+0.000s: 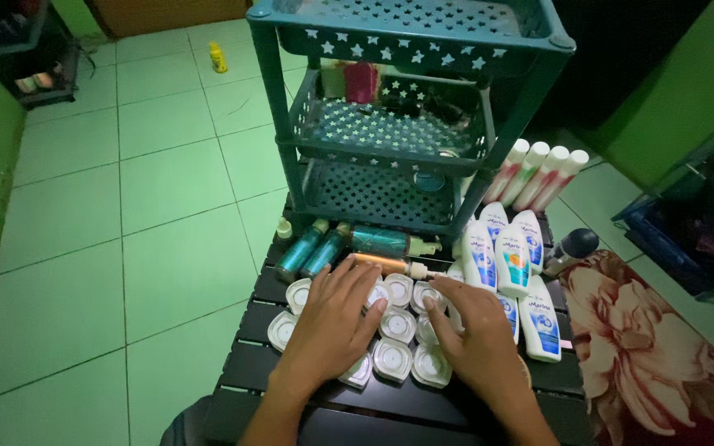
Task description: The person removes small jars and bottles from a green plastic basket and arranges them on a black slatted table. They repeatedly open and close the jars, then place them in neat rows alongside other cosmetic bottles. The person also adjusts the basket and handles a small bottle with a dropper cap.
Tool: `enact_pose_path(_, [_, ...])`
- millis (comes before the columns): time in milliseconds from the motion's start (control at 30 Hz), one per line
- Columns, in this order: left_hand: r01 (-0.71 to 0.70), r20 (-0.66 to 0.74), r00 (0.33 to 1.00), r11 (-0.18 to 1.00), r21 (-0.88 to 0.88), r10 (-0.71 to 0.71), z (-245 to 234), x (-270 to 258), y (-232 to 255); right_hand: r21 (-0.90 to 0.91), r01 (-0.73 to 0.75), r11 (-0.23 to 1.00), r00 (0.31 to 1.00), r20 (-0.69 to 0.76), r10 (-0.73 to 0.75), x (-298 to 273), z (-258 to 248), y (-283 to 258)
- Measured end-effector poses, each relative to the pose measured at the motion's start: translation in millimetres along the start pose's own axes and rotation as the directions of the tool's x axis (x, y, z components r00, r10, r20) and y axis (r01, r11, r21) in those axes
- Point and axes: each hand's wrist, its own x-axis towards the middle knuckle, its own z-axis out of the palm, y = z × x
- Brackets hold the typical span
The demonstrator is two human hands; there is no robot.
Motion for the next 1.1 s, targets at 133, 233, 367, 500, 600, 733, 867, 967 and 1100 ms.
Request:
enact_pose_path(133, [-0.009, 0.011, 1.000, 1.000, -0.016, 0.009, -0.3, 0.2, 0.0, 0.019, 0.001, 1.000, 1.000, -0.009, -0.001, -0.3, 1.0, 1.8])
enact_pose_path(233, [-0.020, 0.013, 1.000, 1.000, -0.023, 0.020, -0.5, 0.4, -0.9, 0.019, -0.005, 1.000, 1.000, -0.004, 0.005, 0.1, -0.6, 3.2])
enact_pose_path(367, [-0.033, 0.011, 0.999, 0.999, -0.040, 0.033, -2.5, -0.1, 0.5, 0.010, -0.039, 0.999, 0.999, -0.001, 0.039, -0.5, -1.9, 2.7])
enact_pose_path(500, [-0.015, 0.017, 1.000, 0.998, -0.063, 0.016, -1.9, -0.9, 1.8, 0.000, -0.011, 1.000, 1.000, -0.023, 0.011, 0.0, -1.2, 3.5])
enact_pose_path(600, [-0.025, 0.017, 1.000, 0.999, -0.033, 0.025, -0.6, -0.4, 2.3, -0.018, -0.007, 1.000, 1.000, -0.020, 0.007, -0.7, -1.9, 3.4])
enact_pose_path(733, [-0.013, 0.016, 1.000, 0.999, -0.036, 0.013, -1.7, -0.2, 2.5, -0.007, -0.022, 1.000, 1.000, -0.017, 0.022, -0.3, 0.0, 5.3])
enact_pose_path(867, [0.002, 0.013, 1.000, 0.999, -0.052, -0.001, -2.2, -1.1, 2.9, -0.021, -0.008, 1.000, 0.999, -0.042, 0.008, -2.5, 5.0, 8.6])
enact_pose_path(967, [0.011, 0.026, 1.000, 0.999, -0.035, -0.010, -0.9, -0.3, 1.6, -0.036, -0.014, 0.999, 0.999, -0.042, 0.012, -4.3, 7.7, 11.4])
enact_pose_path(1100, [-0.005, 0.019, 1.000, 1.000, -0.013, 0.005, 0.7, -1.2, -0.7, -0.044, -0.011, 0.999, 1.000, -0.015, 0.010, -5.8, 9.8, 14.9])
